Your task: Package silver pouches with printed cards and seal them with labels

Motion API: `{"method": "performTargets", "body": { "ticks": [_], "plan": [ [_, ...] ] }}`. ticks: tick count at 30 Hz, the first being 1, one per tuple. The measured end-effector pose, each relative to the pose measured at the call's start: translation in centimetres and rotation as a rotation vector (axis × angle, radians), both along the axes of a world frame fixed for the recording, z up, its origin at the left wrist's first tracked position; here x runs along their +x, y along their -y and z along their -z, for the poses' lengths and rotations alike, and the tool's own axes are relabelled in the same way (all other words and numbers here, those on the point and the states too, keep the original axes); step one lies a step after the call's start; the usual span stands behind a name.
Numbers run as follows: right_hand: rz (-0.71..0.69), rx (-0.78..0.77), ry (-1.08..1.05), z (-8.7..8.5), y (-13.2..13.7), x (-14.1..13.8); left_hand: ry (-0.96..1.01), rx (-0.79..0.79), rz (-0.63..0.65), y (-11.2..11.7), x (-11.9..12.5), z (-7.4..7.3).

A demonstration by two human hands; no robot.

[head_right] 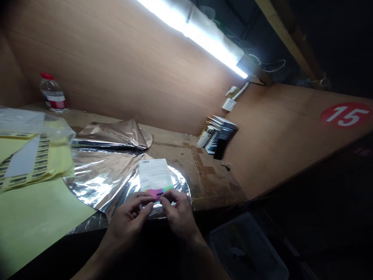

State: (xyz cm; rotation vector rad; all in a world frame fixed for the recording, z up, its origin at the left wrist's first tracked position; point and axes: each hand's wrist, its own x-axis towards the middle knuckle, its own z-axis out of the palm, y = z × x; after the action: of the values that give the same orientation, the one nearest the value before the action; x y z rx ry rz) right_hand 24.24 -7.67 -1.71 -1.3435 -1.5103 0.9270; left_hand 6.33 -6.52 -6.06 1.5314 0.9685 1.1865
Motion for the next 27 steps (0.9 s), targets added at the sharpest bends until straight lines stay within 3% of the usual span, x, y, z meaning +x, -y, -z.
{"method": "performTargets", "body": {
  "ticks": [2, 4, 8, 14, 21, 23, 27],
  "plan": [
    [0.027, -0.022, 0.085, 0.6, -1.9, 0.6, -0.307, 0.303, -0.121, -0.2, -0.1, 1.3],
    [-0.008, -0.159, 0.107, 1.2, -4.1, 1.4, -0.592, 0.473, -0.14, -0.3, -0.2, 2.5],
    [-0.094, -0.376, 0.173, 2.4, -7.3, 2.1, -0.908, 0.481, -0.067, -0.4, -0.1, 3.9],
    [-0.088, -0.379, 0.4, 3.3, -8.8, 1.4, -0.986, 0.437, -0.015, -0.3, 0.0, 3.6],
    [0.208, -0.245, 0.73, 2.0, -8.7, 2.8, -0.967, 0.466, -0.006, -0.1, 0.0, 3.8],
    [0.23, -0.221, 0.708, 1.6, -8.3, 2.7, -0.954, 0.472, -0.051, -0.2, 0.2, 3.6],
    [0.078, -0.179, 0.499, 0.3, -6.6, 1.2, -0.929, 0.491, -0.228, -1.2, -0.3, 1.8]
  ]
}}
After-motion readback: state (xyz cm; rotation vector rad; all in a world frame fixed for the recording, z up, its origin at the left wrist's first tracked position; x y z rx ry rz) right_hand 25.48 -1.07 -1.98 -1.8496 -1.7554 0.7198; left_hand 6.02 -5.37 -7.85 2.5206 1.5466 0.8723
